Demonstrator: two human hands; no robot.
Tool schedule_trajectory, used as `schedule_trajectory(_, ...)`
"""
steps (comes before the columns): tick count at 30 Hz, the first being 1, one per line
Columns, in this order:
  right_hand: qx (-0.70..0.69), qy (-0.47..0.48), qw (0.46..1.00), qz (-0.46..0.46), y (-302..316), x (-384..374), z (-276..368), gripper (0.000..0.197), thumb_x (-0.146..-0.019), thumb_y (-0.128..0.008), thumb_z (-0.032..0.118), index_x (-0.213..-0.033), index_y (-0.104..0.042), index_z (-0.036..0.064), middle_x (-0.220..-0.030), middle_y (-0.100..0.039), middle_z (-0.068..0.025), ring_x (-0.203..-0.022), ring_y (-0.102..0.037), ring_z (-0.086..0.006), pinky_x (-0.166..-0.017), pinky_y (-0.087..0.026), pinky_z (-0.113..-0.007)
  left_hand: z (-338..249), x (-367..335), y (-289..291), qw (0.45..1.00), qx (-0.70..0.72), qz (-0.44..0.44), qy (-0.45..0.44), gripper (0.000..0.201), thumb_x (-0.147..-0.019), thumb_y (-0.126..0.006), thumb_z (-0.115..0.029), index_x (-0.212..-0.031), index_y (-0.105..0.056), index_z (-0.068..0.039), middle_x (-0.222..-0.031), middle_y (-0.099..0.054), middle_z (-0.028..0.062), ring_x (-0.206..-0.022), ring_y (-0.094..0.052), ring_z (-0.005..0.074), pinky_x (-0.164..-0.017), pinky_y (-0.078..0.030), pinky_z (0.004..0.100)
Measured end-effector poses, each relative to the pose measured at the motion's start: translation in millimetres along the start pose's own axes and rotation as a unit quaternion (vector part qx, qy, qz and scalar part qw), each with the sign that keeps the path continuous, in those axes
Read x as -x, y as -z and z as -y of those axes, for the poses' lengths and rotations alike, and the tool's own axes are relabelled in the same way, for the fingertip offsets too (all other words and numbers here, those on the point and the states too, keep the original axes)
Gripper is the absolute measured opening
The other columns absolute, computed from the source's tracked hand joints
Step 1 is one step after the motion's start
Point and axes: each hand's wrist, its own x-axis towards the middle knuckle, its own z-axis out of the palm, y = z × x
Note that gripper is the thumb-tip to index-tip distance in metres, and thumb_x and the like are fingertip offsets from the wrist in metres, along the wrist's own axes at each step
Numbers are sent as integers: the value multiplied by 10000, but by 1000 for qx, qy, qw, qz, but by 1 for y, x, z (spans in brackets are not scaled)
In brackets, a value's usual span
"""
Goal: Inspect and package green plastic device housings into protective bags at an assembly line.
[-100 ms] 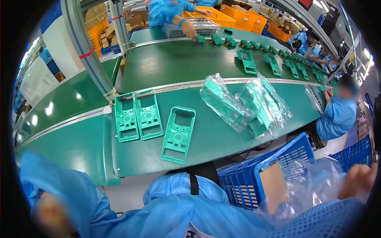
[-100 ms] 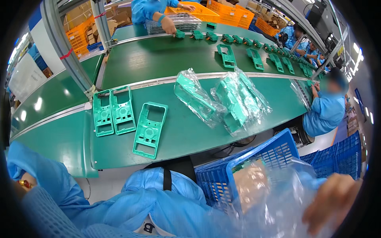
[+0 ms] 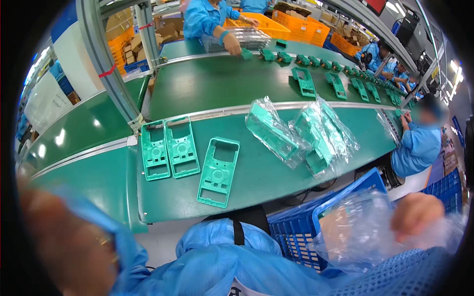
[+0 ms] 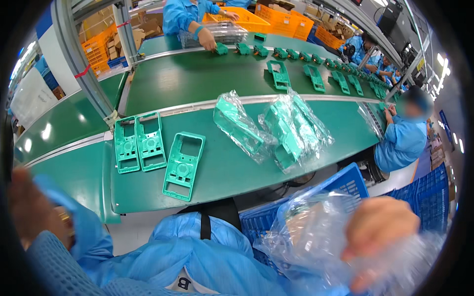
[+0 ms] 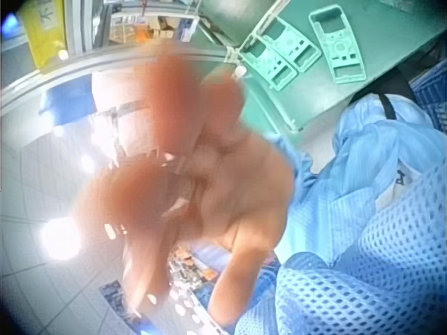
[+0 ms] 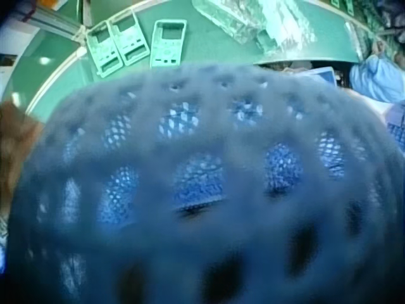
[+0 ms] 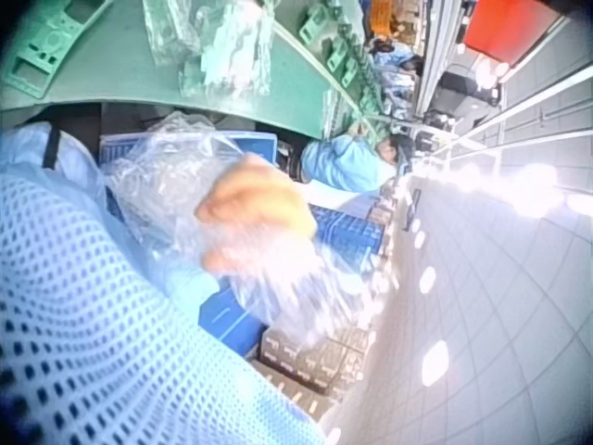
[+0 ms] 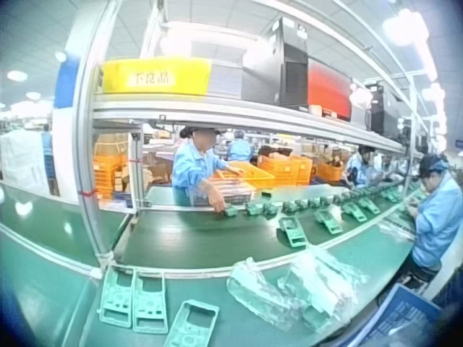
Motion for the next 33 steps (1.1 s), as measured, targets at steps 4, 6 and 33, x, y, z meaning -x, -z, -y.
schedule_trajectory(4, 150, -181, 918, -319, -46, 2, -96, 394, -584, -808, 297, -679, -537, 26, -617, -510, -53, -556, -480, -175, -511, -360, -299, 138, -29, -84, 953, -287, 44, 93, 415, -703, -708, -176, -1040, -543, 1, -998, -550, 164, -905, -554, 298, -795, -442, 372)
schedule_trajectory(6, 125, -210, 935, -256, -46, -19, -131, 360, -602, -811, 253, -699, -541, 35, -653, -523, -36, -573, -476, -146, -536, -375, -281, 189, 11, -95, 881, -431, 62, 186, 512, -714, -709, -295, -1089, -534, 7, -1025, -545, 185, -918, -551, 324, -778, -455, 364)
schedule_trajectory(33, 26, -385, 917, -102, -92, -29, -297, 277, -691, -729, 212, -877, -648, 23, -769, -653, -70, -708, -604, -160, -677, -469, -308, 261, 70, -93, 793, 299, -129, 515, 186, -930, -476, -162, -1019, -537, -11, -769, -548, 30, -492, -410, 48, -389, -311, 190)
